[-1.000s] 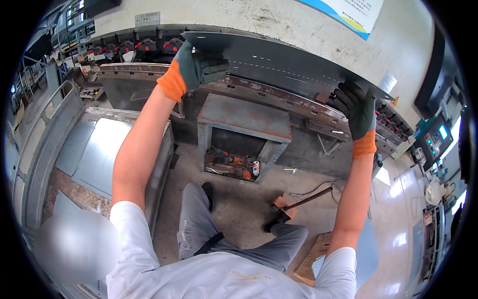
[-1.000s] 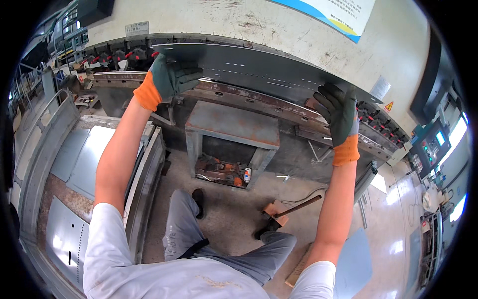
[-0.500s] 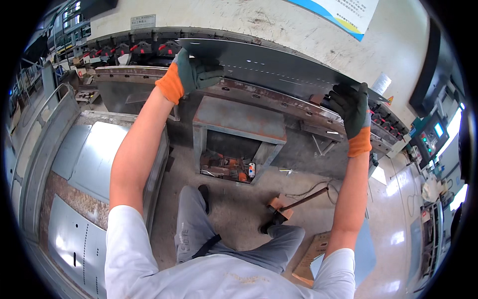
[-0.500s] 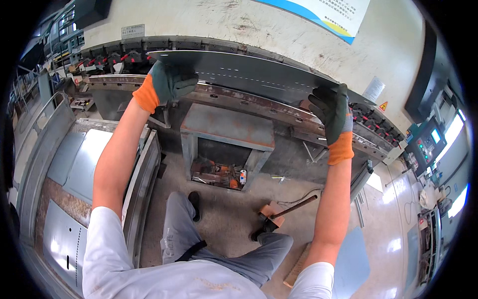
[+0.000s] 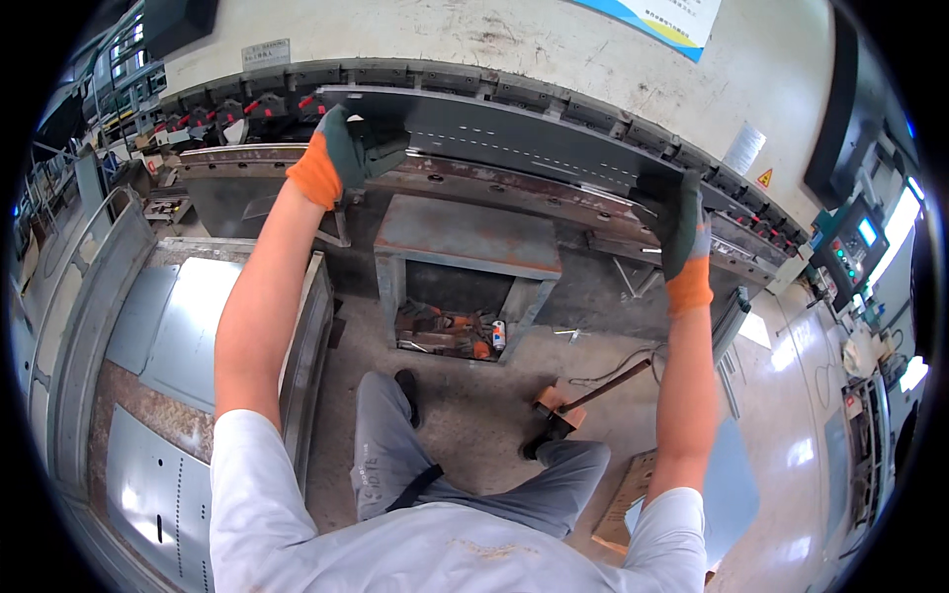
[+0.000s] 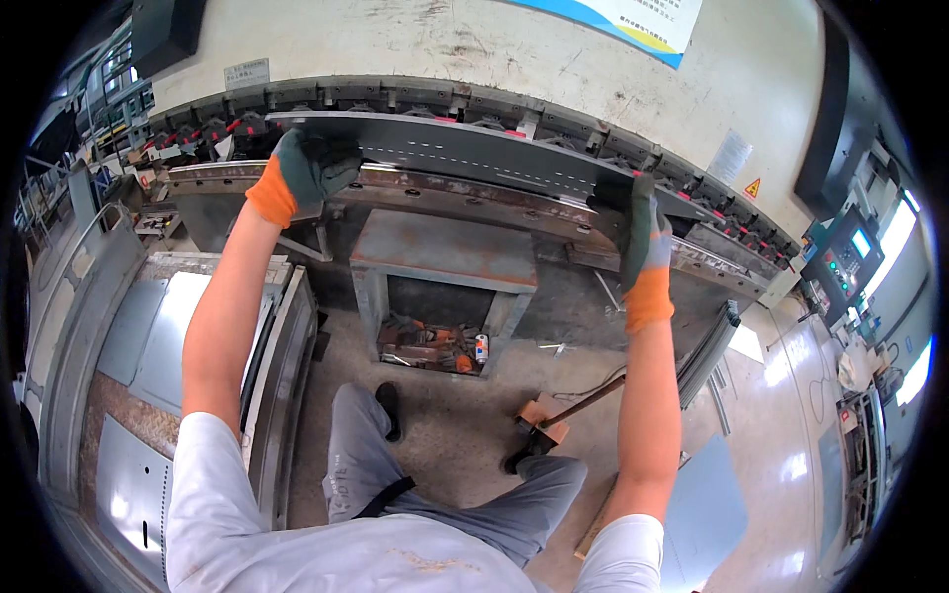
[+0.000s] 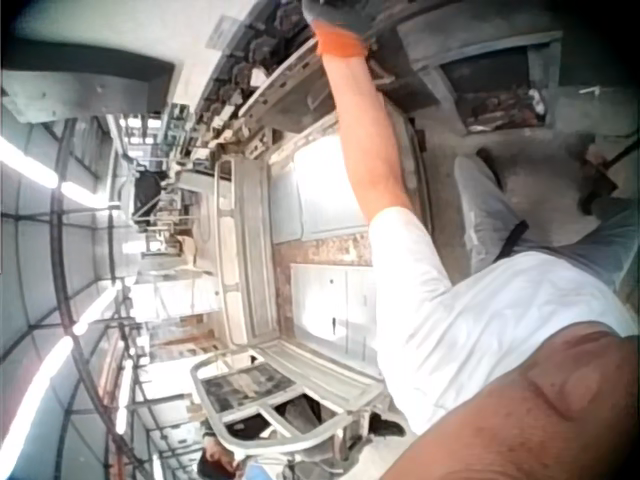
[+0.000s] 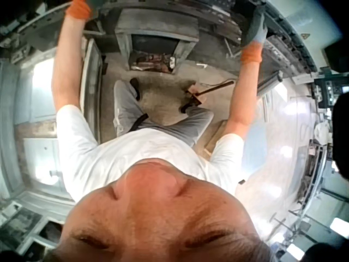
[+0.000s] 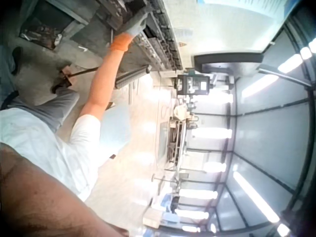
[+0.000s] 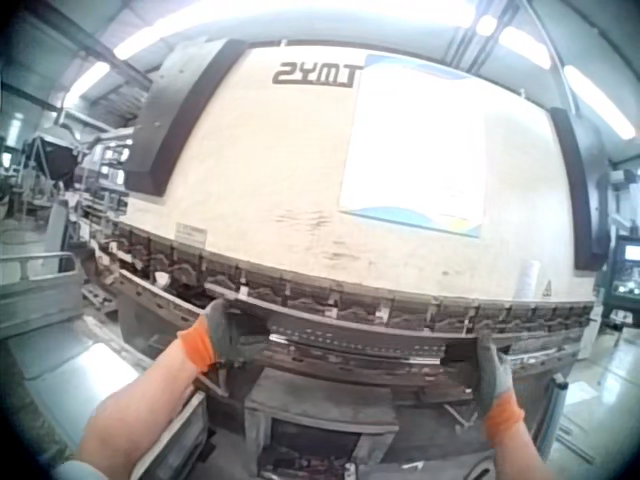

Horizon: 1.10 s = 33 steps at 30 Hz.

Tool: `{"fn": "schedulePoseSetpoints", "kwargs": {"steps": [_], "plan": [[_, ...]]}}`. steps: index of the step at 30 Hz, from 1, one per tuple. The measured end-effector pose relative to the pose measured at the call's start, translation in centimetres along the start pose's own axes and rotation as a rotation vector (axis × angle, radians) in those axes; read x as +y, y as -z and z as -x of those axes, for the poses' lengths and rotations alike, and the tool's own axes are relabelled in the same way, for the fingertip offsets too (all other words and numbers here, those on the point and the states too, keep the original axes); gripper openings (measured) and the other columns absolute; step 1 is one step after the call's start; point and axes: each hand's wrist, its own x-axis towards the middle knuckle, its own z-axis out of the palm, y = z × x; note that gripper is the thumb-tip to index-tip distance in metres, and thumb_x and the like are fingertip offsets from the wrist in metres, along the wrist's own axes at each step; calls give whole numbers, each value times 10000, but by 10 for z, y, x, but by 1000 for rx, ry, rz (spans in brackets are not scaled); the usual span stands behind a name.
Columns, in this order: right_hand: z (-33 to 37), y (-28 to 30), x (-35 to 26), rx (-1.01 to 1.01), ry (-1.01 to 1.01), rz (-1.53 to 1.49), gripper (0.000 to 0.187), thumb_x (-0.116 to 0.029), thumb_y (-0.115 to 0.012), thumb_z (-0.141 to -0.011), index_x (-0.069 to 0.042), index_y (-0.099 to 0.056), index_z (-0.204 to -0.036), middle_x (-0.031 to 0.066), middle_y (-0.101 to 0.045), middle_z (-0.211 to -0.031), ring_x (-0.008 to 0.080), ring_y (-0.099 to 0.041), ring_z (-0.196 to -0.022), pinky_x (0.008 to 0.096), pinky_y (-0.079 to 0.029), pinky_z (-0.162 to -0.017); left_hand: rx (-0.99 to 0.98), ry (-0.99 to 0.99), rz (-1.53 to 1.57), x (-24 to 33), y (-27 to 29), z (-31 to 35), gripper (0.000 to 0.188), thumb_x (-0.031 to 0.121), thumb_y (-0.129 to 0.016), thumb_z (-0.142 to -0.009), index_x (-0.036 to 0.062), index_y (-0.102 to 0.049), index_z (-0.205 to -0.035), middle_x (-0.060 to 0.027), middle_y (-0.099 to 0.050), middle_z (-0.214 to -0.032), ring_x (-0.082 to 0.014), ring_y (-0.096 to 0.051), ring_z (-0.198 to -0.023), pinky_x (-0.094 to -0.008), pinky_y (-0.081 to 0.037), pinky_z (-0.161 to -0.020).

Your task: The person repeatedly picks up perforated metal sheets, places them into a press brake, and bends them. They flip the sheets over and reposition them multiple times to bend different edges. Finished pieces are stacked on a nearby cart.

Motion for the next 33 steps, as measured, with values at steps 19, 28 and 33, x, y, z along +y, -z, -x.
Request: {"fn": "schedulePoseSetpoints", "kwargs": {"steps": [19, 28, 33], "plan": [[357, 36, 107, 653, -136, -131, 801, -275, -743, -865, -31, -327, -1504, 198, -480, -1435, 282, -496, -1315, 449, -427, -1067, -408, 748, 277, -336, -50, 196, 416, 266, -564, -1015, 11, -550, -1343, -75, -564, -1366, -216, -601, -1176, -401, -469, -1043], [416, 195, 183, 695, -376, -13, 378, -229, -596, -964, -64, -570, -1303, 136, -663, -1175, 251, -674, -1012, 334, -556, -848, -169, 420, 281, -403, 73, -7, 594, 442, -622, -938, 78, -485, -1388, -134, -592, -1333, -319, -602, -1192, -524, -515, -961], [406, 162, 160, 726, -243, 8, 384, -238, -592, -972, 34, -584, -1243, 114, -654, -1145, 169, -647, -1022, 306, -541, -828, -189, 329, 149, -396, 55, 0, 464, 255, -662, -916, 9, -538, -1289, -132, -659, -1172, -303, -667, -1046, -465, -557, -899]]}}
